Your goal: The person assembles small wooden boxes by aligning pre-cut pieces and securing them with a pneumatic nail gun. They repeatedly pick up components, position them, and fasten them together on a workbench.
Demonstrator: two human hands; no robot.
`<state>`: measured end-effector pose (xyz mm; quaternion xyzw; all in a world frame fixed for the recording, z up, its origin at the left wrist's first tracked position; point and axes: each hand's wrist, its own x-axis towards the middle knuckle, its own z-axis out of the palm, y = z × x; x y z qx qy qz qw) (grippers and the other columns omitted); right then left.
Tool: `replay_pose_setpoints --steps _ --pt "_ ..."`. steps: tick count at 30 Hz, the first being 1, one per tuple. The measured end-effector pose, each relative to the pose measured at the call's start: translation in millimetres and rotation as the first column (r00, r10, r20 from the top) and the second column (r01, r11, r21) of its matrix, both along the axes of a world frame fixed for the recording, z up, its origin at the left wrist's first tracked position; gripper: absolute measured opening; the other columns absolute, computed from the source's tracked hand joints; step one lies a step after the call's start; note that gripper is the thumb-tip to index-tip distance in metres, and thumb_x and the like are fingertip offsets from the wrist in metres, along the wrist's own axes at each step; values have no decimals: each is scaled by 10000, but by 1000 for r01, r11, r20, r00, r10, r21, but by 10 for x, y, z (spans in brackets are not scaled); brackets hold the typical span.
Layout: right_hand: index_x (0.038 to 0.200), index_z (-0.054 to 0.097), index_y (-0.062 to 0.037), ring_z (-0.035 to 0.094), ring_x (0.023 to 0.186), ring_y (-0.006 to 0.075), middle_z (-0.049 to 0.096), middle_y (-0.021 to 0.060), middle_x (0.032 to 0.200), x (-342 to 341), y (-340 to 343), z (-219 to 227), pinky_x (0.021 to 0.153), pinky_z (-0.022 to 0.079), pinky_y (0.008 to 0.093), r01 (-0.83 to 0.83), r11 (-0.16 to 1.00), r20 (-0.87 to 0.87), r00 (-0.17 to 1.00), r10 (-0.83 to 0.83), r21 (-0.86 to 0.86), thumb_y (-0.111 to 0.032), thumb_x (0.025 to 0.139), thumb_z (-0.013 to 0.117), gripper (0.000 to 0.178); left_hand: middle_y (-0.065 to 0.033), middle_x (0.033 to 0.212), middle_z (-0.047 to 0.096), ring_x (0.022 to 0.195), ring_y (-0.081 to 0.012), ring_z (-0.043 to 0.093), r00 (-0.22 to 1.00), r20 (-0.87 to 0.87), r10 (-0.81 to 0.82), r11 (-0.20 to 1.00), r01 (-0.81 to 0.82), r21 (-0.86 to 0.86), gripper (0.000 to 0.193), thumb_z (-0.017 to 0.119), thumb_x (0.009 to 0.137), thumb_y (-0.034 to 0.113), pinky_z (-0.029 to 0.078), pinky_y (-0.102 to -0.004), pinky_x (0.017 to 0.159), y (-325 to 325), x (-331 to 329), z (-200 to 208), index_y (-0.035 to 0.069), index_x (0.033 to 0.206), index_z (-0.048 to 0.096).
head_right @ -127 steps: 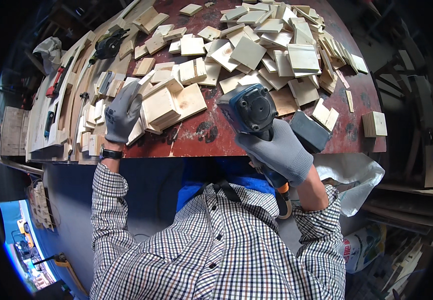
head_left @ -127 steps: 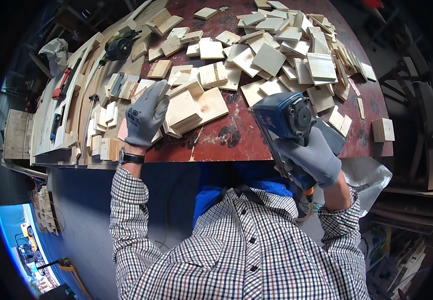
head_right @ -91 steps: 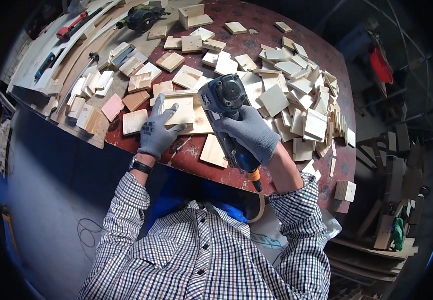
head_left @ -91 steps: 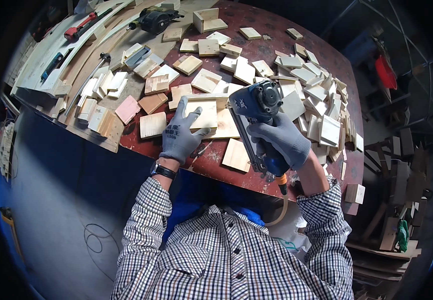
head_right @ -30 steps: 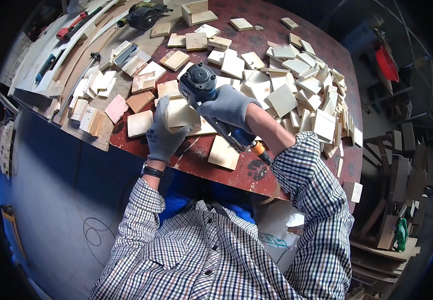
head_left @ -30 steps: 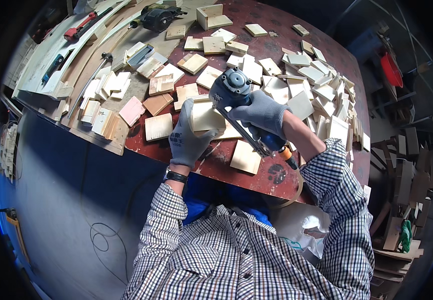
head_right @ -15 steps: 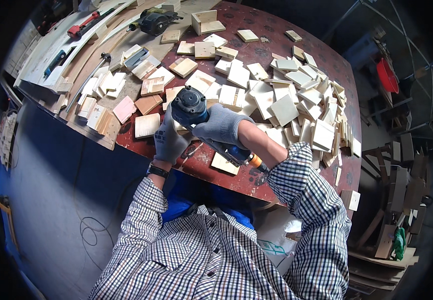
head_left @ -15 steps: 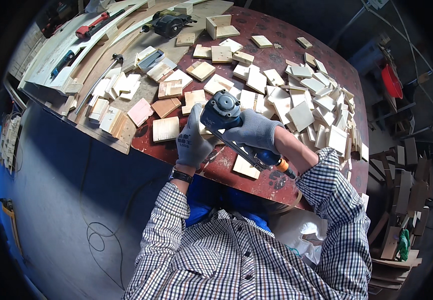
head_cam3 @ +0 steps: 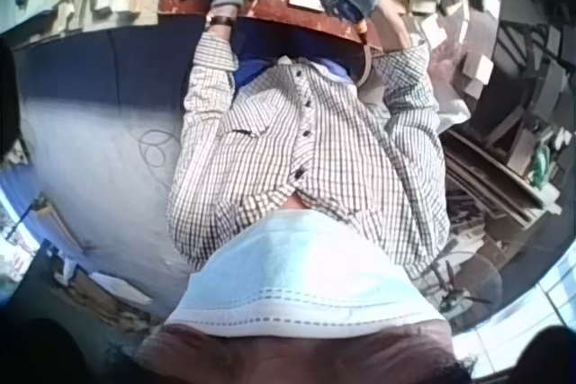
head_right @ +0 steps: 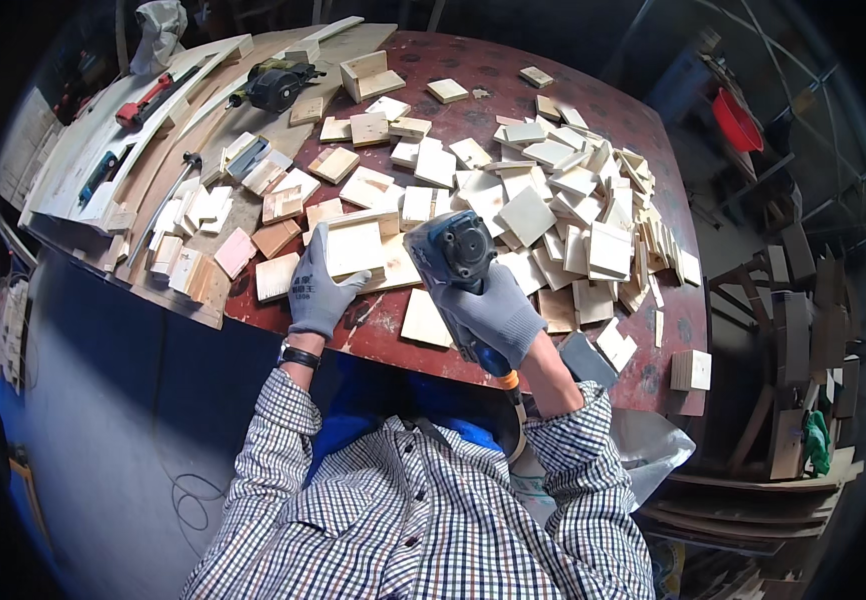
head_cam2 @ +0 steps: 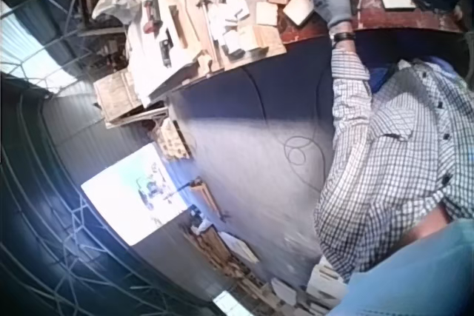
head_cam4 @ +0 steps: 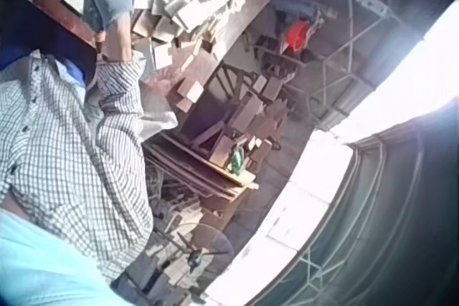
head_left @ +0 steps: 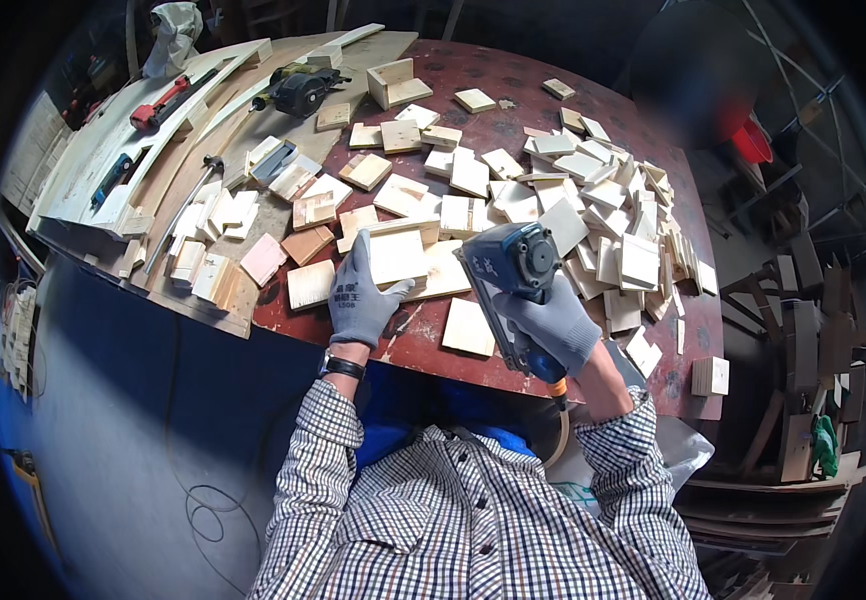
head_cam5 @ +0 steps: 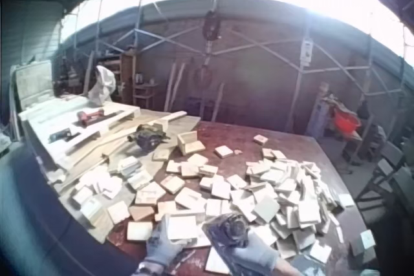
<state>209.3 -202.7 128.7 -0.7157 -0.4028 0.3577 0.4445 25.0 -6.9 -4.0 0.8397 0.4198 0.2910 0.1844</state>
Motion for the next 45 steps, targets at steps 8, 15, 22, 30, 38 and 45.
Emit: replay_pose_setpoints --steps 8,15,22,30,38,45 --pt "1041 653 -16 587 493 113 619 27 657 -20 -1081 144 478 484 275 341 940 -225 917 -331 7 -63 875 720 184 -165 1556 452 1479 -373 379 660 -382 -647 639 742 201 909 831 783 470 298 -510 1243 -618 358 -71 96 1525 464" --pt "1021 643 -23 592 497 125 616 34 648 -27 -1288 61 499 490 292 348 937 -197 920 -340 8 -73 880 706 163 -115 1245 595 1192 -325 548 582 -501 -641 642 764 65 823 751 807 601 399 -482 1052 -603 446 -224 76 1408 548" --pt "1050 670 -23 606 527 113 646 32 693 -6 -1236 80 497 486 283 343 939 -195 922 -334 11 -85 866 721 201 -112 1288 571 1220 -314 524 897 -189 -400 812 442 381 879 836 724 595 377 -482 1081 -51 170 507 109 1398 552" --pt "1122 709 -11 641 631 91 706 26 794 -36 -1099 54 576 519 268 278 958 -230 939 -256 71 -107 873 756 270 -112 1583 461 1504 -402 344 855 -411 -318 873 433 226 732 684 925 587 280 -509 1235 602 -100 47 125 1478 555" --pt "1079 713 -17 631 579 90 687 22 734 -124 -1064 100 527 498 262 252 968 -233 940 -248 -12 -107 904 704 197 -129 1608 435 1491 -422 355 822 -404 -402 828 514 223 640 651 971 514 279 -530 1235 572 -23 63 189 1510 534" --pt "1063 689 -8 615 545 92 653 11 701 -150 -979 37 497 486 261 223 975 -300 930 -214 -5 -157 903 738 224 -120 1668 364 1534 -455 279 757 -551 -352 833 521 184 722 483 1007 631 159 -640 1243 475 18 201 221 1598 425"
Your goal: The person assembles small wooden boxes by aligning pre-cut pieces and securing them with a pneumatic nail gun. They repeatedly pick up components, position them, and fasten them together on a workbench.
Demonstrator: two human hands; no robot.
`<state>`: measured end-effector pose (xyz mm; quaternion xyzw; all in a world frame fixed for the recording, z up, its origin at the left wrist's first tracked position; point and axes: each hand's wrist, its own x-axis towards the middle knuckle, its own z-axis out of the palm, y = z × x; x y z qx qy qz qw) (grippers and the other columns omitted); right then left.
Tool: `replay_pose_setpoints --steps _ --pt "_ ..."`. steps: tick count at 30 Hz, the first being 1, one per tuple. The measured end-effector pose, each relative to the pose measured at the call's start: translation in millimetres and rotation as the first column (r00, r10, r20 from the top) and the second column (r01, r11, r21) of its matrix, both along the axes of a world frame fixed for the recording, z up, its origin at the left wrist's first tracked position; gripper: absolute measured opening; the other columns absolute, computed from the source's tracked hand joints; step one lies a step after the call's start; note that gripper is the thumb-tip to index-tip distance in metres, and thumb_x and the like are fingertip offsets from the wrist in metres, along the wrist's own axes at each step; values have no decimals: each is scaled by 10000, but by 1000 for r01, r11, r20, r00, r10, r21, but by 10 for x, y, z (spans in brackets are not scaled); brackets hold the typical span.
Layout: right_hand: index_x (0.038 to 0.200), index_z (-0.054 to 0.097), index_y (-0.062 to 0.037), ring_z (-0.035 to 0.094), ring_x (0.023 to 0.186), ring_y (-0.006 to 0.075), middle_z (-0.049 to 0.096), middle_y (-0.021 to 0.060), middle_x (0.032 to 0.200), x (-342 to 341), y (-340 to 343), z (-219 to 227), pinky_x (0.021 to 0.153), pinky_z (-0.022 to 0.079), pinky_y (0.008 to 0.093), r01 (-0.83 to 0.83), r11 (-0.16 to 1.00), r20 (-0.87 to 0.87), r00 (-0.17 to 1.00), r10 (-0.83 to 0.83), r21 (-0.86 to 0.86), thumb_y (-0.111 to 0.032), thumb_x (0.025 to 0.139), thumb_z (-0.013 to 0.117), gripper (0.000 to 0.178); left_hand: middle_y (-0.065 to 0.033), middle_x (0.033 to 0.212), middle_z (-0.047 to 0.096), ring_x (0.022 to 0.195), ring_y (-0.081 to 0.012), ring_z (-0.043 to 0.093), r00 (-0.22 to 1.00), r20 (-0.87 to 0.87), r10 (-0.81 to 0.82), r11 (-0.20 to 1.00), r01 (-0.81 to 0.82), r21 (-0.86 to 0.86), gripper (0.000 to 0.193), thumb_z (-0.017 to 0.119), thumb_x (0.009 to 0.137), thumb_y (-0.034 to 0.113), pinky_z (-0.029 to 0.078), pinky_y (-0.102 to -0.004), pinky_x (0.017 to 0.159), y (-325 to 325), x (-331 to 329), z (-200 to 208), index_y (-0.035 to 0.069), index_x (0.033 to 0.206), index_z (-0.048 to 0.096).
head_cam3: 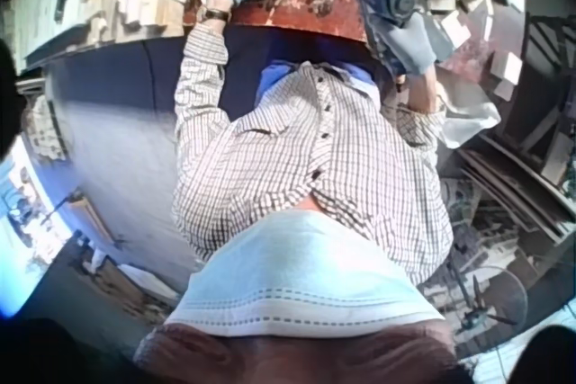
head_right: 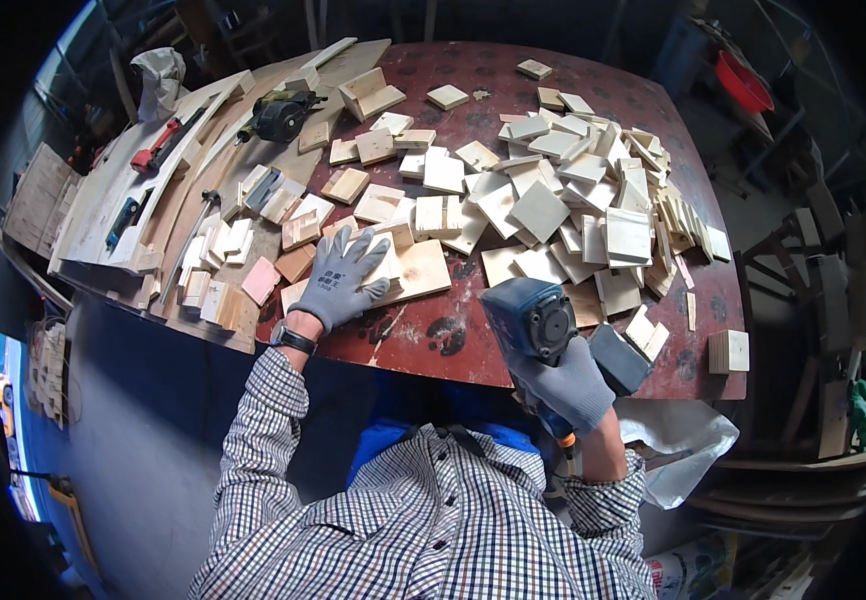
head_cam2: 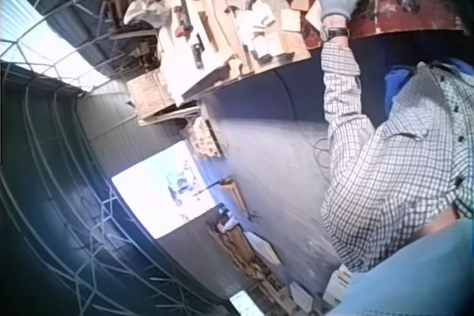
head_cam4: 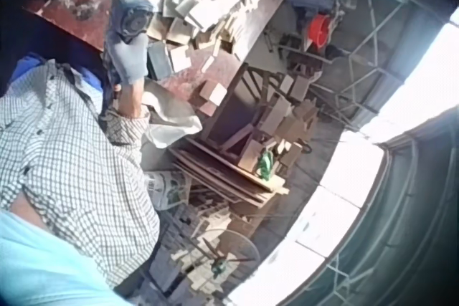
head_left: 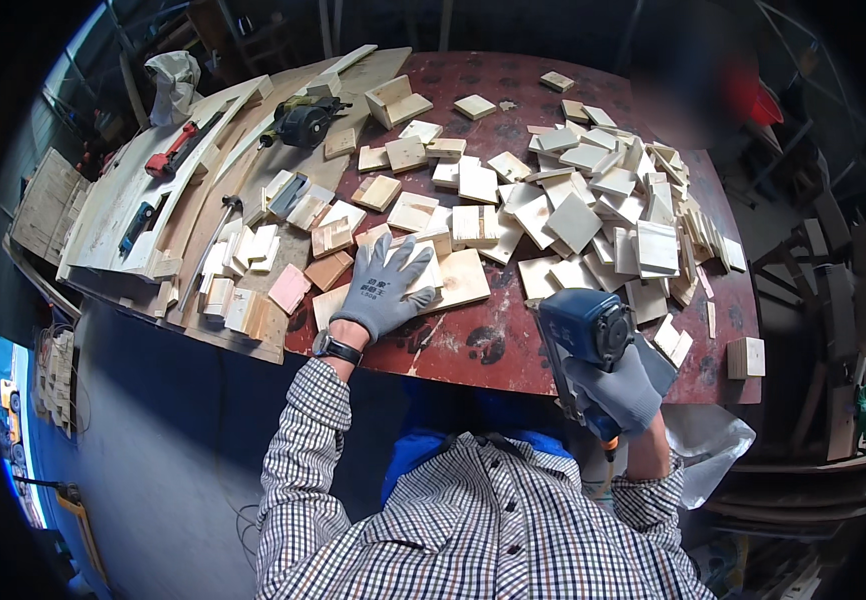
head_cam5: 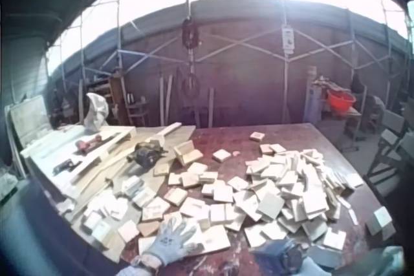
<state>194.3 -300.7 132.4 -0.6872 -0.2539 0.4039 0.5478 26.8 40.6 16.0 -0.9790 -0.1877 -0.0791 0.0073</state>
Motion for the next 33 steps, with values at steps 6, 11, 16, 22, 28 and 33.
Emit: replay_pose_setpoints --steps 6,11,16,22,28,33 --pt "1066 694 -7 634 577 100 673 21 732 -5 22 -49 520 504 265 -21 999 37 999 22 -33 -159 891 748 238 -161 1696 284 1538 -489 235 989 -62 137 984 -143 -108 770 641 968 469 194 -631 1240 -126 81 46 147 1612 367" --pt "1082 703 -3 629 572 99 674 21 728 0 -15 -39 521 502 264 16 1000 77 997 -15 -8 -150 891 741 244 -277 1666 250 1546 -484 216 974 89 207 962 -186 -199 854 756 904 364 212 -571 1262 -71 15 -160 27 1583 363" --pt "1121 701 -3 626 571 99 676 23 729 35 12 52 531 501 261 -20 998 49 999 23 -63 -143 898 731 265 -292 1675 215 1567 -442 196 873 374 311 909 -159 -385 1098 913 754 357 225 -489 1287 -8 -102 -359 -8 1595 309" --pt "1079 709 -6 639 587 98 678 29 726 93 248 61 538 508 262 -87 993 132 986 98 -83 -155 889 728 242 -281 1658 290 1515 -378 370 763 345 546 735 -239 -634 1256 952 712 387 361 -406 1228 -153 -160 -345 -14 1629 192" --pt "1027 719 -27 637 577 118 678 45 718 242 941 127 547 518 293 -308 946 216 921 324 -105 -247 886 716 262 -278 1533 494 1391 -369 535 706 246 665 615 -330 -716 1218 917 756 458 434 -420 1157 -204 -96 -315 -61 1606 215" --pt "1001 735 -29 643 674 123 694 43 775 258 1674 71 661 530 302 -419 899 295 850 437 -123 -281 870 721 285 -263 1434 592 1295 -372 614 696 213 685 575 -337 -746 1087 862 827 469 491 -441 1074 -219 -104 -336 -62 1575 279"
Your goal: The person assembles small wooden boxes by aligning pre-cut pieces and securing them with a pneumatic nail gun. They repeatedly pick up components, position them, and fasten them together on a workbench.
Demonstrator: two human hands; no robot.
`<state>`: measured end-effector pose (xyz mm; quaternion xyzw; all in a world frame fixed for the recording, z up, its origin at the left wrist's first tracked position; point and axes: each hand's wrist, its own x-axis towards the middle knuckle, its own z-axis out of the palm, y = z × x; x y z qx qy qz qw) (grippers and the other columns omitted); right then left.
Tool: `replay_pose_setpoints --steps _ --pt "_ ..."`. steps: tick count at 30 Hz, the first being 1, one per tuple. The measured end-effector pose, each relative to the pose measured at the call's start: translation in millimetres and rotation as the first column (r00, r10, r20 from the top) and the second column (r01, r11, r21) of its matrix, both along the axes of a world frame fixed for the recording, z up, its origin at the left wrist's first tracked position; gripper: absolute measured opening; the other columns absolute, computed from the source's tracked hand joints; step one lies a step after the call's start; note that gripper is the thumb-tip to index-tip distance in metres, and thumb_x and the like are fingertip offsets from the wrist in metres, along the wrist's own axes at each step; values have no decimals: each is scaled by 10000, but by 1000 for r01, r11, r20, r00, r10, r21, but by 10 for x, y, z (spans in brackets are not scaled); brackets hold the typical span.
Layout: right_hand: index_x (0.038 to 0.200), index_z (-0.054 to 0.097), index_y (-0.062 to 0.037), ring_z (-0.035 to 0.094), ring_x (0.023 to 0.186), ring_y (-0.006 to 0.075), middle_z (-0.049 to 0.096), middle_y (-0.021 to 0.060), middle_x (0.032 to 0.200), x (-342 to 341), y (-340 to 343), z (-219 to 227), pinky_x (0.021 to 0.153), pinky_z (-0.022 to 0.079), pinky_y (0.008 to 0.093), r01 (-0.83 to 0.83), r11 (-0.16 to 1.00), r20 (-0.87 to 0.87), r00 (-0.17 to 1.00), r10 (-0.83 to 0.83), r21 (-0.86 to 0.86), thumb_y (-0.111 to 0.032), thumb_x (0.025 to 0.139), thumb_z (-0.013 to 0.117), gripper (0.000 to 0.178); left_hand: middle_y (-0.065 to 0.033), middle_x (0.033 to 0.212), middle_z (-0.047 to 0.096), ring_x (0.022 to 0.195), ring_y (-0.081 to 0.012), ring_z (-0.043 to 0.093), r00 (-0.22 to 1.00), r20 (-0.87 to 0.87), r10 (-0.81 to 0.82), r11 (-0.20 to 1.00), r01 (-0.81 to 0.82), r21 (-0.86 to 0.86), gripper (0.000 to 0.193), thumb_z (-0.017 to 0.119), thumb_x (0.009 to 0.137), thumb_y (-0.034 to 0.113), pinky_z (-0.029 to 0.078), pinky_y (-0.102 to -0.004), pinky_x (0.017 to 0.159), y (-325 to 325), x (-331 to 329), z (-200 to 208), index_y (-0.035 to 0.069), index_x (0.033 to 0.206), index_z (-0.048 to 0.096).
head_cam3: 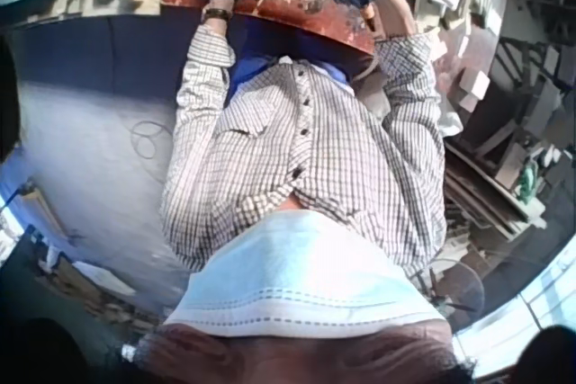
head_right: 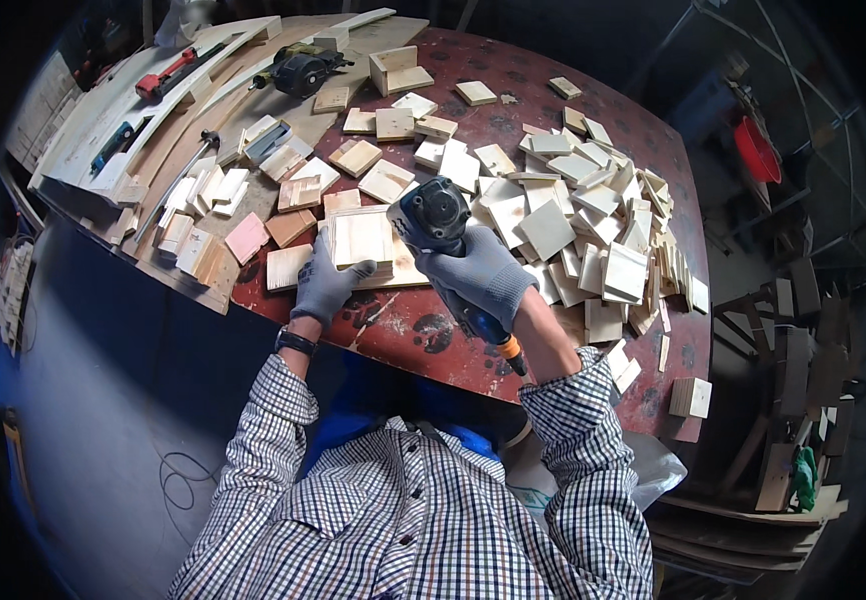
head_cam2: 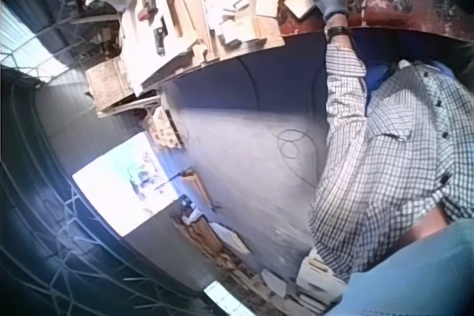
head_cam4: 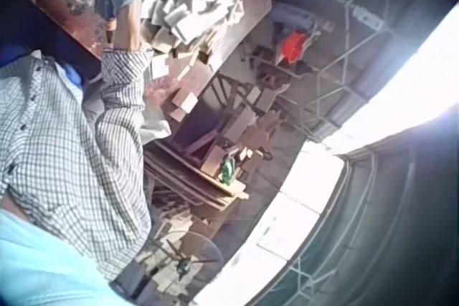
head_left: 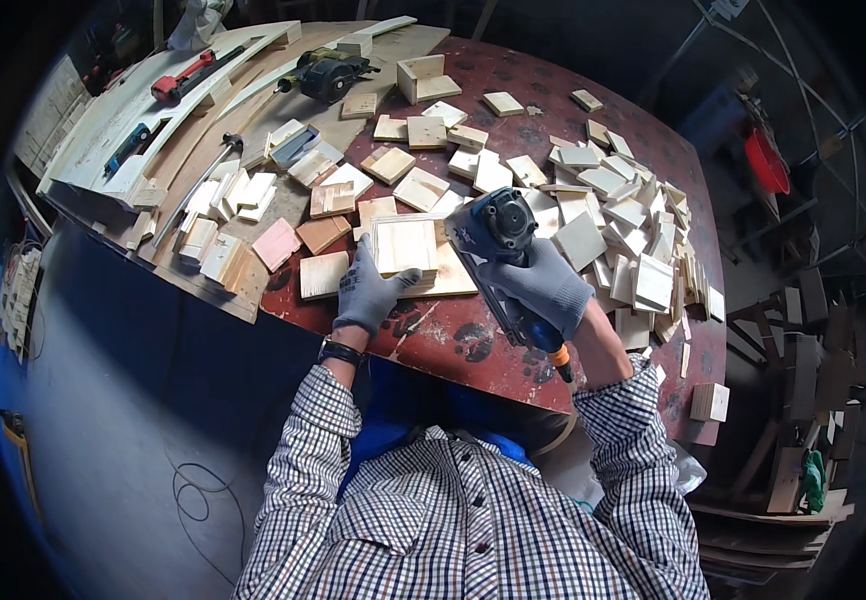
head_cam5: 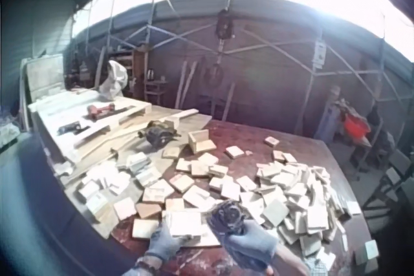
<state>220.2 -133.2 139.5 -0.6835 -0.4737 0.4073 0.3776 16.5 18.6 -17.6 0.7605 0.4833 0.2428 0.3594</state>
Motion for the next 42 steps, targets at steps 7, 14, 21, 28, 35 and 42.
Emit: replay_pose_setpoints --steps 7,14,21,28,35,42 --pt "1010 759 -21 663 747 147 726 62 852 103 498 -195 731 539 308 -40 996 23 999 42 -78 -331 832 743 358 -244 1344 631 1213 -409 644 997 76 15 999 -19 51 841 867 832 370 536 -480 982 -121 26 105 -10 1444 434" --pt "1018 764 -17 673 780 163 738 81 872 103 624 -256 769 541 318 -72 989 51 996 79 -131 -344 808 736 389 -233 1321 641 1197 -418 645 997 78 30 995 -37 94 799 861 830 430 541 -490 973 -92 22 -36 30 1400 469" --pt "1056 771 -12 691 809 180 755 105 913 78 677 -233 799 547 330 -94 980 120 986 116 -175 -336 801 734 414 -237 1311 655 1183 -397 664 997 64 43 996 -48 80 918 859 814 489 551 -467 967 -118 9 -51 -6 1454 424" --pt "1024 723 -36 618 619 142 656 44 750 140 795 -7 593 524 309 -116 958 15 992 124 -261 -285 834 745 314 -224 1262 694 1153 -368 693 998 51 29 999 -31 41 1002 866 801 511 559 -444 959 -142 2 68 -25 1499 386" --pt "909 669 -9 570 449 138 562 34 615 181 842 -30 395 511 293 -86 950 -61 996 70 -300 -173 875 710 172 -201 1240 691 1148 -370 682 988 150 37 999 -38 3 818 877 817 462 540 -452 980 -179 10 60 43 1399 484" --pt "829 661 -37 564 445 135 587 32 624 54 842 10 414 478 285 -67 952 -81 996 44 -297 -194 845 734 174 -197 1250 680 1157 -386 668 995 87 55 998 -56 13 746 879 822 384 538 -472 966 -181 -37 129 51 1371 500"
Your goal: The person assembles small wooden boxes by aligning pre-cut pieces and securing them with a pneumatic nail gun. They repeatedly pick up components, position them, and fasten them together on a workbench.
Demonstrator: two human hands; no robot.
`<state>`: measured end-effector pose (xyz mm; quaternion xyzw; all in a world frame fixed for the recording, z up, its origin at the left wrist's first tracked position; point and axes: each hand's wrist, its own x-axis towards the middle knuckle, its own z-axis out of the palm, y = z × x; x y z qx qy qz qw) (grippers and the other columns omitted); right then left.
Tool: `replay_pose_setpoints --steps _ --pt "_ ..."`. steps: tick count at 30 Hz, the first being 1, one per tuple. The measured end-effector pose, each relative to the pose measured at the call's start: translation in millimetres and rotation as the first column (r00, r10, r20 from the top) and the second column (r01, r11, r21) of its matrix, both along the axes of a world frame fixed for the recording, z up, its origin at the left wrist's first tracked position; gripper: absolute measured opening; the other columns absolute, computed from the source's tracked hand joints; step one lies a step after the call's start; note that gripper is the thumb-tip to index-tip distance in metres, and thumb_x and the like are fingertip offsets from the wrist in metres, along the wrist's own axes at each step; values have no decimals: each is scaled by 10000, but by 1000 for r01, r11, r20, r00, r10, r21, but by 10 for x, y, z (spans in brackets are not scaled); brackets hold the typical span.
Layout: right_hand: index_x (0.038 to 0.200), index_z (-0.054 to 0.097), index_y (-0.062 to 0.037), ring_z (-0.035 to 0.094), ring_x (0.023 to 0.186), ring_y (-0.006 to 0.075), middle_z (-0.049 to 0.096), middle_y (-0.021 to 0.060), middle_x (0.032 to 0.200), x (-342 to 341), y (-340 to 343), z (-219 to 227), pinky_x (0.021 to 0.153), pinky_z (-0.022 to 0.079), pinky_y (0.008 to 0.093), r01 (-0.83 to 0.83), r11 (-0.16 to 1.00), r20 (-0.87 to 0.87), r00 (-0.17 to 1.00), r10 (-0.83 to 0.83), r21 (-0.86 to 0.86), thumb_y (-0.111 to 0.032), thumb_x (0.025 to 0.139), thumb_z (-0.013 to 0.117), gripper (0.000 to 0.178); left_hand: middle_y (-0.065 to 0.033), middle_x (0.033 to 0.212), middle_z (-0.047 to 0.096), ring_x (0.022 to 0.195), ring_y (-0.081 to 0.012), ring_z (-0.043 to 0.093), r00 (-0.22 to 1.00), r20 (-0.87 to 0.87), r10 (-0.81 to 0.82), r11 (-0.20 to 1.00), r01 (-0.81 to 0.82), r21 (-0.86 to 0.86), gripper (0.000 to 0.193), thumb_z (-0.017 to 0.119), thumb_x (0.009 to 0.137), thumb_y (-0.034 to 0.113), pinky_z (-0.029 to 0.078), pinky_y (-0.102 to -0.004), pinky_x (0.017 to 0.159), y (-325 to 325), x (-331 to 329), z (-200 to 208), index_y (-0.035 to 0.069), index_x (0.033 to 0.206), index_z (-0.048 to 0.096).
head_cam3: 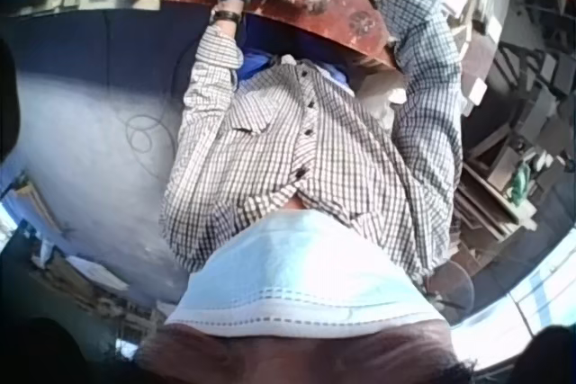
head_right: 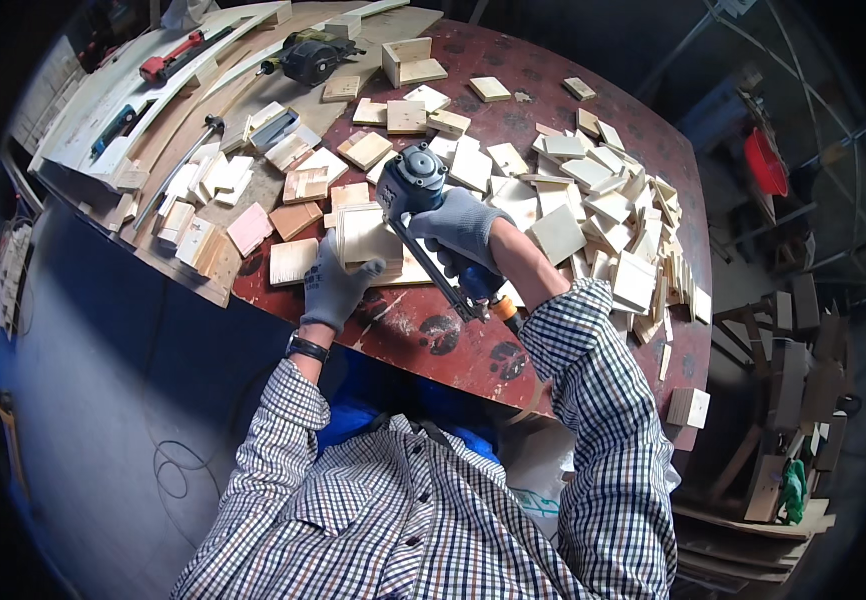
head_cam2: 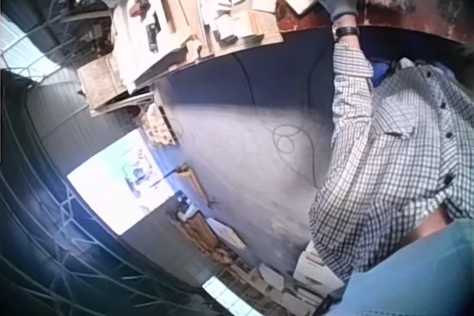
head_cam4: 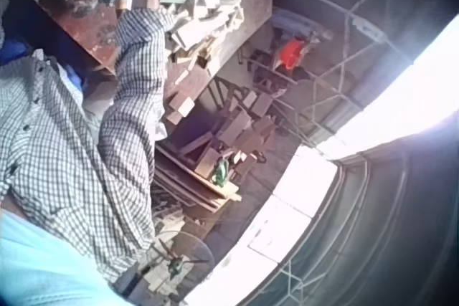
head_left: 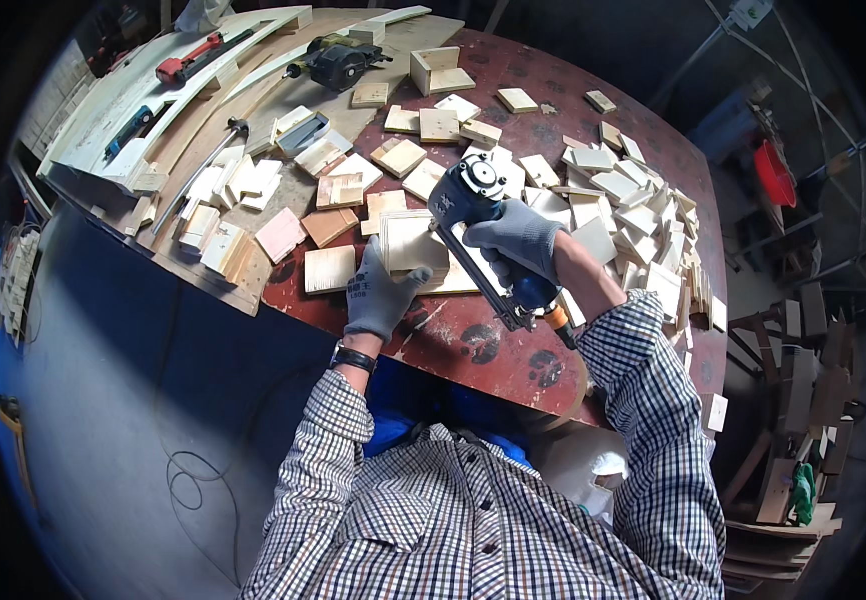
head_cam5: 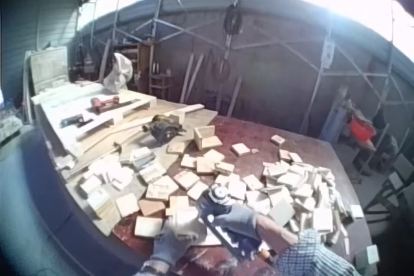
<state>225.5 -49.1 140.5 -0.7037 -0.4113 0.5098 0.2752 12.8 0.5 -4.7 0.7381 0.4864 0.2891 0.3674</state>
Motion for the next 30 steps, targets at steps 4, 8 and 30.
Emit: replay_pose_setpoints --steps 4,8,30 --pt "995 767 -32 609 618 123 700 61 790 -91 -107 13 590 508 293 -94 994 140 986 85 62 -332 792 755 362 -206 1229 684 1137 -397 676 1000 10 1 997 -1 82 717 876 829 334 549 -472 943 58 77 -193 37 1356 490" --pt "975 748 -13 623 630 146 685 54 767 -202 -77 -4 610 525 303 -155 988 99 983 156 -14 -303 811 749 333 -212 1180 703 1092 -401 697 1000 0 12 988 -12 151 688 873 841 306 565 -471 915 130 61 -383 20 1335 489" --pt "987 750 -4 702 664 217 731 108 812 -408 -523 -99 647 575 353 -67 997 120 991 62 40 -365 790 743 411 -252 1197 700 1088 -434 688 999 -25 -32 969 37 243 762 857 853 330 551 -480 897 199 44 -495 -20 1408 469"
